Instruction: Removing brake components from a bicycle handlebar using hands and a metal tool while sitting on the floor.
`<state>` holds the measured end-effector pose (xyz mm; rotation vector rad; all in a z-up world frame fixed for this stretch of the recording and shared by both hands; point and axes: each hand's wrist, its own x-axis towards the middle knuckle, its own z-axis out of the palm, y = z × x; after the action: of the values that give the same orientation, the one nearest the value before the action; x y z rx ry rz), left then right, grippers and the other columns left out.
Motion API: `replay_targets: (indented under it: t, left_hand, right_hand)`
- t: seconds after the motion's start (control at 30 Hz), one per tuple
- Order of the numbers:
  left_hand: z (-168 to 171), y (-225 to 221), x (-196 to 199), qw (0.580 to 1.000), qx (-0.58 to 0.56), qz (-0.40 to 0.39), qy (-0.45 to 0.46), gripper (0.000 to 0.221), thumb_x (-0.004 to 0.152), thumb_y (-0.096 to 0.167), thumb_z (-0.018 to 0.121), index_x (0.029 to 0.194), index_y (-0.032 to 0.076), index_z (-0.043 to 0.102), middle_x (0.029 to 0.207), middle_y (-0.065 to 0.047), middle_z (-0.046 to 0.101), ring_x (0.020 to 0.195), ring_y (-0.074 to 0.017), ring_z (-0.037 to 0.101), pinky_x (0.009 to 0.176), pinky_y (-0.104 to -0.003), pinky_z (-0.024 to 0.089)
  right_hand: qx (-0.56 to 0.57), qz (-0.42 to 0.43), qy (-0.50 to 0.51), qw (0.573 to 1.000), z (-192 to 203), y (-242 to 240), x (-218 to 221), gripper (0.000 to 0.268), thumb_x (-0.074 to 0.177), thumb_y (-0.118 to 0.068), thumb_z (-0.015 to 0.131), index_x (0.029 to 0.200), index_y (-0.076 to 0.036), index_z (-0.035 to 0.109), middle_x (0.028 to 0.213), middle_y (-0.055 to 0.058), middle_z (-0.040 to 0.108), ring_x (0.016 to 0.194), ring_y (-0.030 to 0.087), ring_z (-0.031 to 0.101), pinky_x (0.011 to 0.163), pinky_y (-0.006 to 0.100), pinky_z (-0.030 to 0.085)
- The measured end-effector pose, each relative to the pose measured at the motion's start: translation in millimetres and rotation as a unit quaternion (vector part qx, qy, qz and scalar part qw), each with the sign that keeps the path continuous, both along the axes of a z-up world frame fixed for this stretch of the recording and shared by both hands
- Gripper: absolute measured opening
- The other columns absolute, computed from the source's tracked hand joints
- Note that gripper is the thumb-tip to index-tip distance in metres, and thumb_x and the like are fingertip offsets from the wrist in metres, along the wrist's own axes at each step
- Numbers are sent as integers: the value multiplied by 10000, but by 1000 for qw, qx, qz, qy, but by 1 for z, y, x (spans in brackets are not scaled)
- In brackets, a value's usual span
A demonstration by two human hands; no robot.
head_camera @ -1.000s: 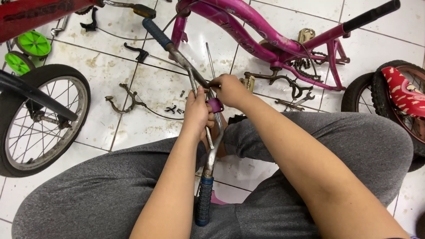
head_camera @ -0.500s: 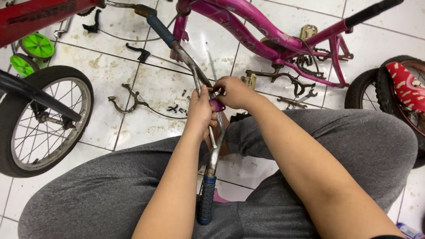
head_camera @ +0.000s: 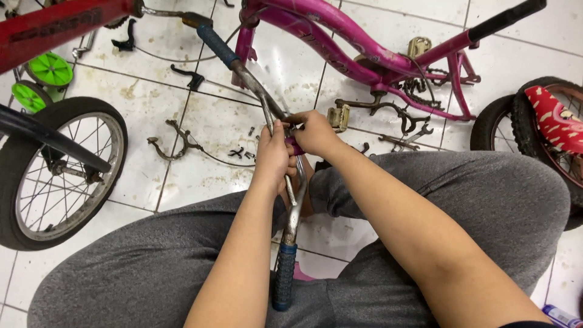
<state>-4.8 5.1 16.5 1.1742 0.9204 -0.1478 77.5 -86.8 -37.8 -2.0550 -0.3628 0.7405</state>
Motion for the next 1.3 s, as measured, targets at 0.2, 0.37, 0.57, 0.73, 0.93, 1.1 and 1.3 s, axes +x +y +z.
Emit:
replay_targets:
  t: [0.2,0.37,0.57,0.73,0.93,1.1,1.3]
  left_hand:
    - [1,2,0,1000,-1,-1,5,388,1065,480,377,1261,155,454,695,37,311,468,-70,388,336,-181,314]
    - [1,2,0,1000,4,-7,4,412,1065,485,364,1262,139,473,713,29,319,484,-68,403,350,-159,307]
    - [1,1,0,1000,-9,-3,-8,358,1078,472,354,1152,151,493,711,36,294,463,-58,364,342,-158,279]
    - [-4,2,0,1000,-7,-4,-11,337,1078,477,363,1127,169,489,710,31,298,455,-61,360,327,-161,284]
    - [-9,5,0,1000,-18,7,-16,344,1083,486,365,1126,168,489,728,34,285,465,-59,354,335,-158,280]
    - [-9,4,-1,999,-30,13,-14,326,1082,484,377,1134,187,499,719,34,276,468,-58,334,338,-155,272]
    - [-7,5,-2,999,-32,11,-13,335,1080,488,366,1121,180,491,719,37,285,471,-61,345,341,-155,267]
  right_hand:
    - [92,-98,5,991,27,15,-1,353,937,-57,651,1280,17,688,1161,209,748,1044,309,749,851,420,623]
    - [92,-67,99,988,7,-8,9,445,887,-182,779,1297,-37,685,1176,155,748,1091,254,718,884,384,618]
    - [99,11,93,991,21,-24,17,403,927,-74,724,1296,67,644,1194,272,715,1093,325,720,884,410,637]
    - [-39,76,-115,990,5,-35,21,296,1008,-284,681,1154,-37,752,787,137,753,824,285,752,783,414,607]
    - [-24,64,-191,979,-2,-31,22,320,1066,-413,598,1093,-133,751,1124,137,695,1116,343,667,909,423,562]
    - [-77,55,-113,989,2,-21,21,330,1088,-299,488,1149,-57,703,850,133,758,830,306,745,733,413,591]
    - [-71,63,2,996,6,-28,6,397,1027,-210,489,1242,71,670,824,190,753,589,202,728,501,295,619]
